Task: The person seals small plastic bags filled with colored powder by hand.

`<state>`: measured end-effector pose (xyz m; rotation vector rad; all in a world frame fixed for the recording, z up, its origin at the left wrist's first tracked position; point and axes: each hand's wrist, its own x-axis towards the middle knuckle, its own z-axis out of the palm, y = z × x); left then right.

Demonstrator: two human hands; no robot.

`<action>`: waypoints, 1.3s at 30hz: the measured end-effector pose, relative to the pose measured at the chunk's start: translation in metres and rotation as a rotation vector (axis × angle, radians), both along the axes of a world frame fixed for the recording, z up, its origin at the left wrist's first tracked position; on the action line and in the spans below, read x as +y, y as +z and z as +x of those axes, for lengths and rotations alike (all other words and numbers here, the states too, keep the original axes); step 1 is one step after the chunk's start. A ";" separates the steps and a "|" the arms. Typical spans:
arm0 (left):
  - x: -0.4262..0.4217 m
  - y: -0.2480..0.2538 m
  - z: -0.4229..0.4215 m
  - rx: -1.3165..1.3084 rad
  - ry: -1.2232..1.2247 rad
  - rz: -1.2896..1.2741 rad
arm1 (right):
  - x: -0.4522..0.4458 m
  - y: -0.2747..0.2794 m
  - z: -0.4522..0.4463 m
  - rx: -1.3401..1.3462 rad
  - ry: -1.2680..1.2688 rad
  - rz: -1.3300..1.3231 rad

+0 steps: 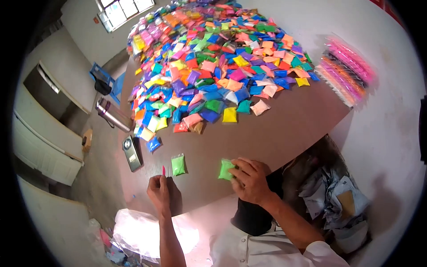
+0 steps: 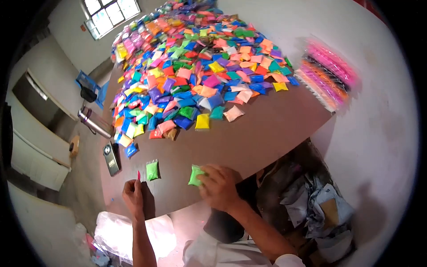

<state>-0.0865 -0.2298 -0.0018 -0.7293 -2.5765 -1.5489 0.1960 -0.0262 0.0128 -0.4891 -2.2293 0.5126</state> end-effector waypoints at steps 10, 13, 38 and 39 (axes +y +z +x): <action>0.002 0.002 0.001 0.137 0.043 -0.068 | -0.007 -0.012 -0.012 -0.024 -0.066 -0.050; -0.004 0.012 0.008 0.164 -0.011 -0.194 | -0.005 -0.008 0.000 0.055 -0.069 -0.042; 0.125 0.014 0.283 0.016 -0.963 -0.253 | -0.056 -0.055 0.140 0.459 -0.338 -1.201; 0.129 0.010 0.294 0.018 -0.969 -0.248 | -0.058 -0.053 0.152 0.565 -0.306 -1.230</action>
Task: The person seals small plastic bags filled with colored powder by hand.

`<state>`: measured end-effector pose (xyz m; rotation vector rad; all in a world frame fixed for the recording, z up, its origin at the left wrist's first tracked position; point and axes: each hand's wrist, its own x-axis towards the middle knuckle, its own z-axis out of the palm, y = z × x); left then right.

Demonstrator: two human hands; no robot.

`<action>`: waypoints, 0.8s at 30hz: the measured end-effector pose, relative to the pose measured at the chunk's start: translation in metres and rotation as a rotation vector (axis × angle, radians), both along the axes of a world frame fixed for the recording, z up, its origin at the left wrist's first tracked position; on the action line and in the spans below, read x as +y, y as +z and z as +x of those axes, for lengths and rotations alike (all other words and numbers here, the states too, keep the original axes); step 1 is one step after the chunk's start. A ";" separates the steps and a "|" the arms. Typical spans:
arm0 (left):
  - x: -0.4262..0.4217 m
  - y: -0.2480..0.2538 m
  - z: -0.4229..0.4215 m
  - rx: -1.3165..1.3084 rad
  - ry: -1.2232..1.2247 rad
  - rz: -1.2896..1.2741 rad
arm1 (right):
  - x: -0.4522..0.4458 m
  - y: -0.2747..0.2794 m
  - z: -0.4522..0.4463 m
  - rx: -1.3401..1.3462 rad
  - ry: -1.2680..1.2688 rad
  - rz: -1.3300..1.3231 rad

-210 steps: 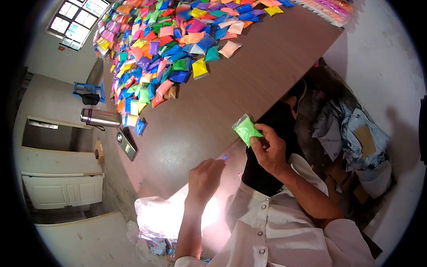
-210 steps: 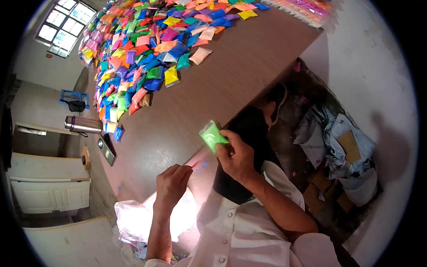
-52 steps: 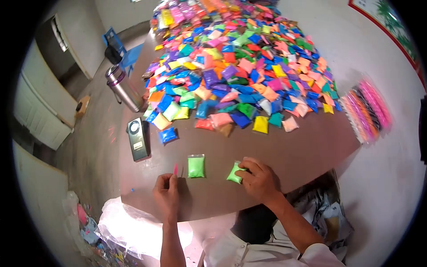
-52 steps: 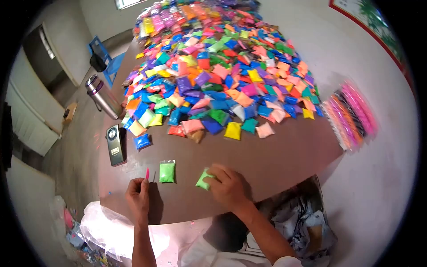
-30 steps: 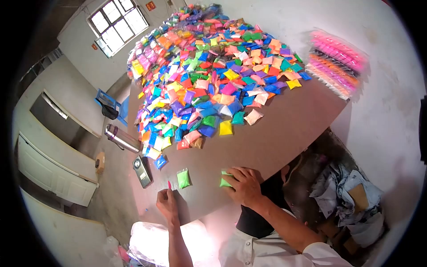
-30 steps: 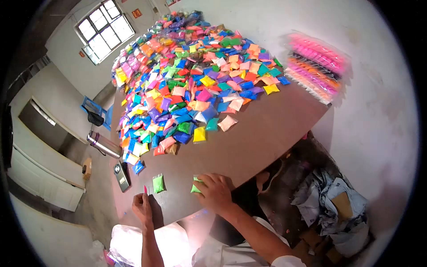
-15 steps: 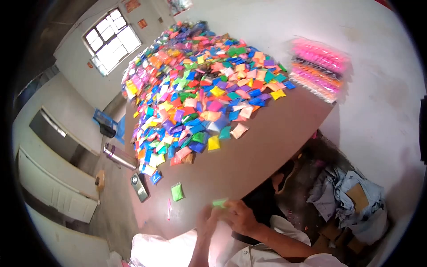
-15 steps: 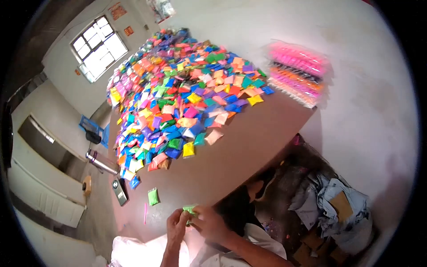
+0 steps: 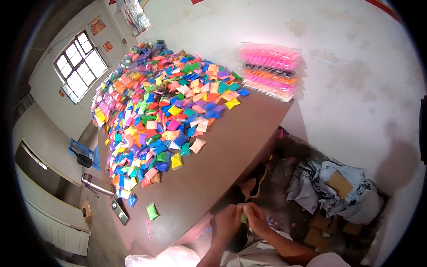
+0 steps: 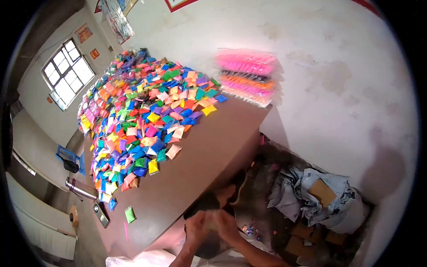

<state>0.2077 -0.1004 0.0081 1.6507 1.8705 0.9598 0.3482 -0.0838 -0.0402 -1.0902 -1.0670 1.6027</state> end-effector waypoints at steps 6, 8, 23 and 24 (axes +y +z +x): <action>0.014 -0.035 0.060 -0.065 -0.130 -0.028 | -0.006 -0.033 0.041 0.143 -0.342 -0.116; 0.009 -0.016 0.077 -0.214 -0.081 -0.118 | -0.007 -0.025 0.052 0.054 -0.421 -0.130; 0.001 -0.066 0.073 -0.170 -0.163 -0.062 | -0.006 -0.043 0.079 0.023 -0.224 -0.284; -0.002 -0.063 0.076 -0.172 -0.165 -0.065 | -0.007 -0.051 0.083 0.016 -0.235 -0.287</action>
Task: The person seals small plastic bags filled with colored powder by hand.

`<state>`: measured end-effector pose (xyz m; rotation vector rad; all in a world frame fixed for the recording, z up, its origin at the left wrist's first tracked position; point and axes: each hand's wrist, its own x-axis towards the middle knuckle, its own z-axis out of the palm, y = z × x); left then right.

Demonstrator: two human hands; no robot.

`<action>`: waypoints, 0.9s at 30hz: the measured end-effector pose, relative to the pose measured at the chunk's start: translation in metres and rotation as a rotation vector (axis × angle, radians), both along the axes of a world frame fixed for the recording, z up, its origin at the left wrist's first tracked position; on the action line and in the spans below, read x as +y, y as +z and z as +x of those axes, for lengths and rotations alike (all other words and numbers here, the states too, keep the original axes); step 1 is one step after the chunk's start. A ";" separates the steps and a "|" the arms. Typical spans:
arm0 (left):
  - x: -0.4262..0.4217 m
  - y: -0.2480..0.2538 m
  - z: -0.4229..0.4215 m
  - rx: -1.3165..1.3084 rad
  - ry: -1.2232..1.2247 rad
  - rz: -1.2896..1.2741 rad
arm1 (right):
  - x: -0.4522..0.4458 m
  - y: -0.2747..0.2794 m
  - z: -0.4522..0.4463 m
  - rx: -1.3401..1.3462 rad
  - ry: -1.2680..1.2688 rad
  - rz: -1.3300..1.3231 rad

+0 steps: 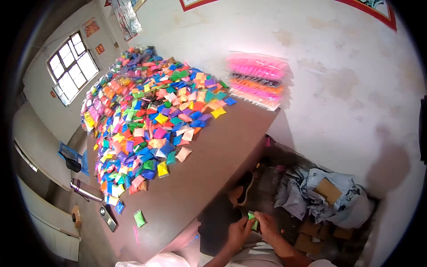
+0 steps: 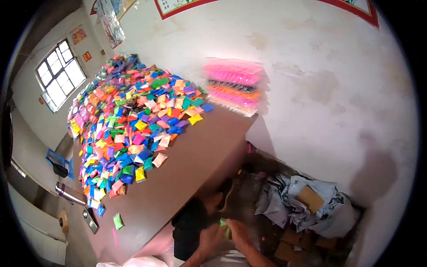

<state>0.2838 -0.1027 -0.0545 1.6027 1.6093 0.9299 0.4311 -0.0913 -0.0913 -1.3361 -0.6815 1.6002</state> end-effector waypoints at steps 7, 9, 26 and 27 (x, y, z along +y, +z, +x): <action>-0.005 0.010 -0.002 -0.022 -0.089 -0.404 | -0.015 -0.022 0.002 0.120 -0.060 0.012; -0.009 0.000 -0.003 -0.165 -0.052 -0.460 | -0.017 -0.019 0.002 0.099 -0.082 0.030; -0.025 -0.027 -0.022 -0.638 0.018 -0.532 | -0.017 -0.014 0.003 0.013 0.138 -0.066; -0.020 -0.027 -0.025 -0.555 -0.030 -0.570 | -0.017 -0.010 0.006 -0.024 0.147 -0.098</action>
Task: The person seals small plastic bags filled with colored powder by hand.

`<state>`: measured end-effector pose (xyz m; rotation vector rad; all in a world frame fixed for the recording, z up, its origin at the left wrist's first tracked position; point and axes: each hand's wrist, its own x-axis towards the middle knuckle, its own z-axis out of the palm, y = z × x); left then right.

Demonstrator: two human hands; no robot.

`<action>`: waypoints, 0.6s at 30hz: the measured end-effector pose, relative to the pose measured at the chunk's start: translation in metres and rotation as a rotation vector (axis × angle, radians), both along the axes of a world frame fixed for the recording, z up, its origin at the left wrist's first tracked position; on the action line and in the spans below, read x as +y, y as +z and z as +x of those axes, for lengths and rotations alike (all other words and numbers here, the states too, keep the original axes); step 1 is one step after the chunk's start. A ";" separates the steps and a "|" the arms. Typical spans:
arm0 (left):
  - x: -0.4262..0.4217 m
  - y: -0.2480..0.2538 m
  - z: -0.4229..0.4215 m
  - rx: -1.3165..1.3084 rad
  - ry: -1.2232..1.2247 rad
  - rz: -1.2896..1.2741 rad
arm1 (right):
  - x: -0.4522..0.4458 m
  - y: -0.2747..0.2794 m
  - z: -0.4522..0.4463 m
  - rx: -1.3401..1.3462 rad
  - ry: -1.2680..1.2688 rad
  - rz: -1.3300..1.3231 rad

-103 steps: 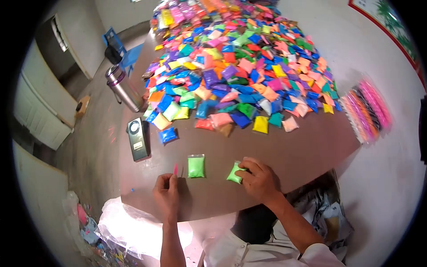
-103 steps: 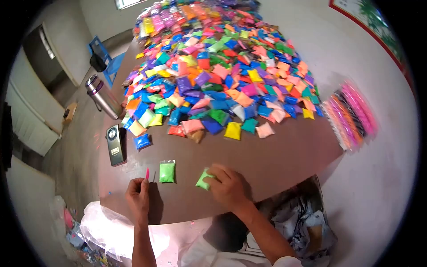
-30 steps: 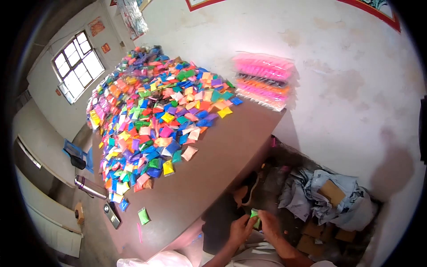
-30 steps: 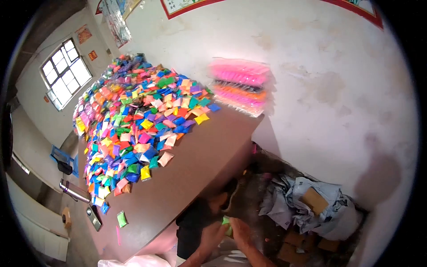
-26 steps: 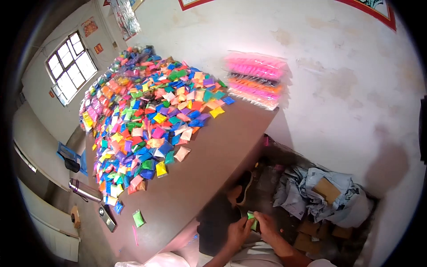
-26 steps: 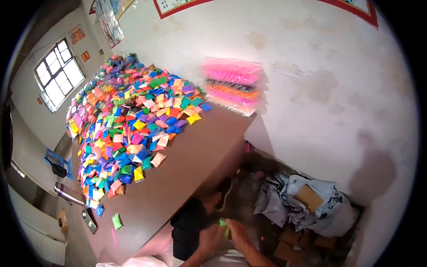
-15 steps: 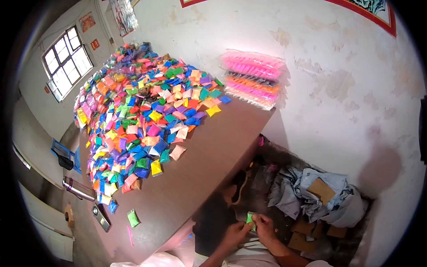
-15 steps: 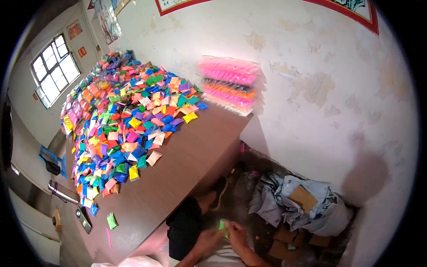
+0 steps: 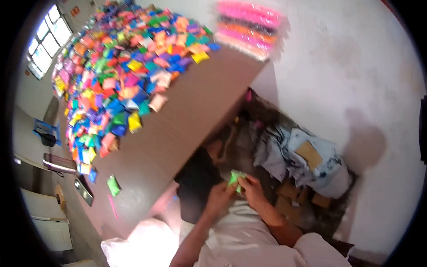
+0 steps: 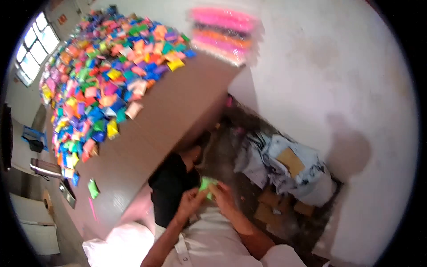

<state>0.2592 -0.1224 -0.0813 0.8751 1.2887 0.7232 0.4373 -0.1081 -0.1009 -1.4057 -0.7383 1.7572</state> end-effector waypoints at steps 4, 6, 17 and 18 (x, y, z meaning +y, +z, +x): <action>0.008 0.015 0.002 -0.091 0.011 0.070 | 0.004 0.016 -0.004 -0.002 -0.042 0.063; 0.009 0.016 0.000 -0.113 0.002 0.071 | 0.003 0.017 -0.006 -0.004 -0.045 0.084; 0.008 0.007 -0.008 -0.030 0.014 0.086 | 0.000 0.016 -0.006 0.036 -0.015 0.107; 0.009 0.005 -0.008 -0.034 0.003 0.058 | 0.000 0.013 -0.005 0.035 -0.015 0.105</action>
